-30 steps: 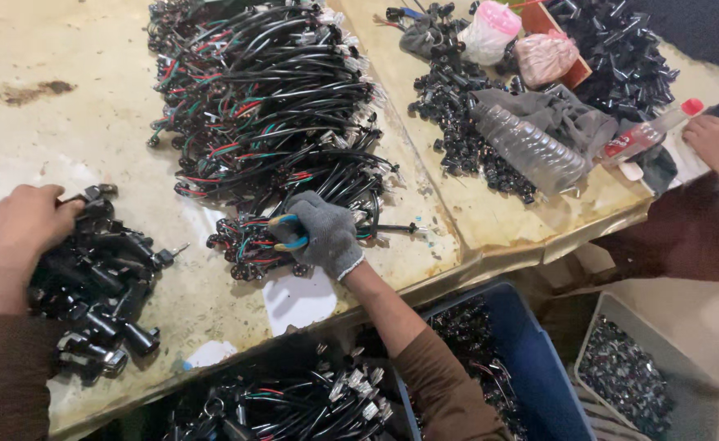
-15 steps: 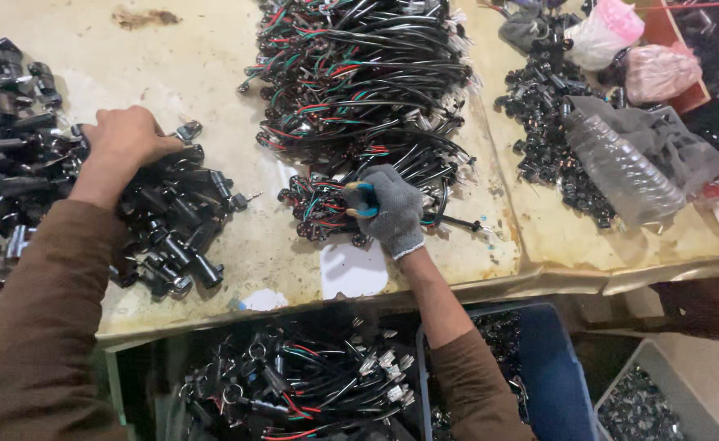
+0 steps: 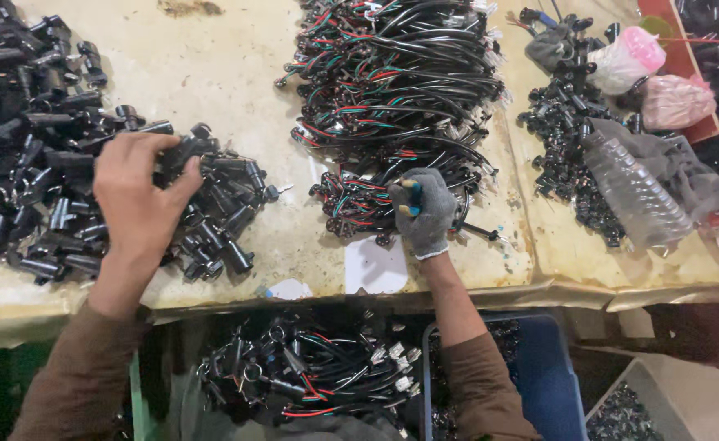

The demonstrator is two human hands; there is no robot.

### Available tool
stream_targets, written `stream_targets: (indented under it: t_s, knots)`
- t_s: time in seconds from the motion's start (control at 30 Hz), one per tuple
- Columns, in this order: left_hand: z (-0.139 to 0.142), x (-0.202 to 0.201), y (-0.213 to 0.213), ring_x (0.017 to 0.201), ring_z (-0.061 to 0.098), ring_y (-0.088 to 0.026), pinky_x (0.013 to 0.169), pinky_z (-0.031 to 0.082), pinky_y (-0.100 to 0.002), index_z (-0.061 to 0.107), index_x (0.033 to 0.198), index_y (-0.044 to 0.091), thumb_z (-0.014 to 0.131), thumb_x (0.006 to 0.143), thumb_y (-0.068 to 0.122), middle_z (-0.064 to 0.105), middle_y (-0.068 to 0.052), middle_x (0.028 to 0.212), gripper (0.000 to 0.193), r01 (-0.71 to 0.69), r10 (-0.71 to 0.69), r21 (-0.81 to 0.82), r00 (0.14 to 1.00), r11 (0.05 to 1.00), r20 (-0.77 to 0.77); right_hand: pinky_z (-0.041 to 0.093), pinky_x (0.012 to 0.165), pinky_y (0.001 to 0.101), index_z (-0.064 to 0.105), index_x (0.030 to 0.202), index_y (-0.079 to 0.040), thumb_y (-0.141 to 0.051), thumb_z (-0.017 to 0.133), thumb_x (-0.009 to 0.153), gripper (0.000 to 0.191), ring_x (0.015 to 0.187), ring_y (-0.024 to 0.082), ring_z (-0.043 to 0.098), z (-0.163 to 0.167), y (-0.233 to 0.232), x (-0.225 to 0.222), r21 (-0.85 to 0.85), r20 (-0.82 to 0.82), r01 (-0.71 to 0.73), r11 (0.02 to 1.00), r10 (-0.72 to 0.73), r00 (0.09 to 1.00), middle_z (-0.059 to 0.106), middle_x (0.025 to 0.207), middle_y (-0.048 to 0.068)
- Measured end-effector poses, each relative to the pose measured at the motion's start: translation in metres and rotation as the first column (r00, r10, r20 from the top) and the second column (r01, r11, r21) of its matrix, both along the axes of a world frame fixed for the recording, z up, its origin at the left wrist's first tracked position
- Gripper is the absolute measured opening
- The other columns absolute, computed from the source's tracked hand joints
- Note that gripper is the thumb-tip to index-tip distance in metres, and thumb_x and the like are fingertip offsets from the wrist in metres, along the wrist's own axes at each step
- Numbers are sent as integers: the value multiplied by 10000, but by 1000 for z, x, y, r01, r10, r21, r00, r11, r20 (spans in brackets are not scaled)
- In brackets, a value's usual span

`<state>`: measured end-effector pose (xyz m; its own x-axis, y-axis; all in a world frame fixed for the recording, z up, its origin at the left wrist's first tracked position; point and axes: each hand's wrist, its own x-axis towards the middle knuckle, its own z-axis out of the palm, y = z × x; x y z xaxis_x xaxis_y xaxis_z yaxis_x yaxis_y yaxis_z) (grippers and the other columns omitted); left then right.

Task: The person sits at a factory workbench and uses pliers to strip insulation from the ends of black wires attached to connectors. They pick up each wired connector from a pile, grip the wire with the pliers, pull off the insulation, and place the finished piece back on the table, repeating the cycle.

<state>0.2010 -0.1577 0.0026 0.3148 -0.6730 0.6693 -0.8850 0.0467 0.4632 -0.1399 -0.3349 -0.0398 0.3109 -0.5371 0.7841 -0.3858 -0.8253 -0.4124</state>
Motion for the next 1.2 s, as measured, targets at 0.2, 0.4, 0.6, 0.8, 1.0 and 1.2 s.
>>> stream_targets:
  t_s: [0.2, 0.4, 0.6, 0.8, 1.0, 1.2]
  knots:
    - [-26, -1, -23, 1008, 635, -345, 864, 506, -444, 719, 1174, 50, 826, 889, 127, 645, -151, 1092, 314, -57, 53, 37, 994, 998, 95, 558, 671, 364, 643, 947, -79, -200, 845, 887, 243, 774, 284, 705, 13, 8, 6, -33, -101, -31, 999, 27, 994, 698, 942, 116]
    - [-4, -4, -32, 973, 650, -267, 837, 530, -371, 690, 1144, 21, 870, 885, 76, 652, -135, 1093, 321, -18, -15, -157, 979, 987, -204, 573, 683, 349, 665, 963, -95, -265, 869, 851, 288, 752, 251, 731, 42, 20, 20, 107, -8, 160, 981, -160, 987, 733, 899, 103]
    - [13, -28, 12, 948, 642, -65, 840, 534, -234, 667, 1147, 12, 800, 927, -19, 680, 0, 1083, 259, 170, -384, -345, 482, 923, -788, 553, 694, 488, 664, 896, -80, -522, 878, 731, 518, 765, 398, 714, 98, 4, 64, 329, -687, 312, 891, 0, 727, 722, 771, 187]
    - [-26, -74, 111, 1122, 626, -193, 998, 487, -319, 681, 1146, -46, 752, 865, 128, 666, -109, 1185, 338, 480, -461, -260, 369, 838, -807, 547, 655, 479, 673, 989, -113, -384, 805, 798, 357, 740, 378, 720, 90, 9, 59, 294, -612, 145, 945, 69, 788, 724, 773, 170]
    - [-103, -79, 167, 1033, 710, -337, 1001, 520, -488, 598, 1314, -59, 653, 985, 301, 727, -260, 1056, 491, 443, -526, -394, 225, 805, -820, 411, 514, 233, 642, 926, -94, -188, 643, 1014, 129, 589, 66, 535, 107, -19, 30, 679, 554, -496, 542, 66, 830, 654, 764, -4]
    - [-109, -71, 139, 853, 676, -385, 884, 534, -570, 521, 1393, -118, 571, 1022, 522, 678, -308, 900, 742, 424, -701, -868, -536, 259, -471, 471, 740, 282, 660, 1010, -88, -270, 643, 1017, 183, 765, 80, 581, 160, 18, -11, -58, 989, -956, 287, 149, -15, 644, 933, 19]
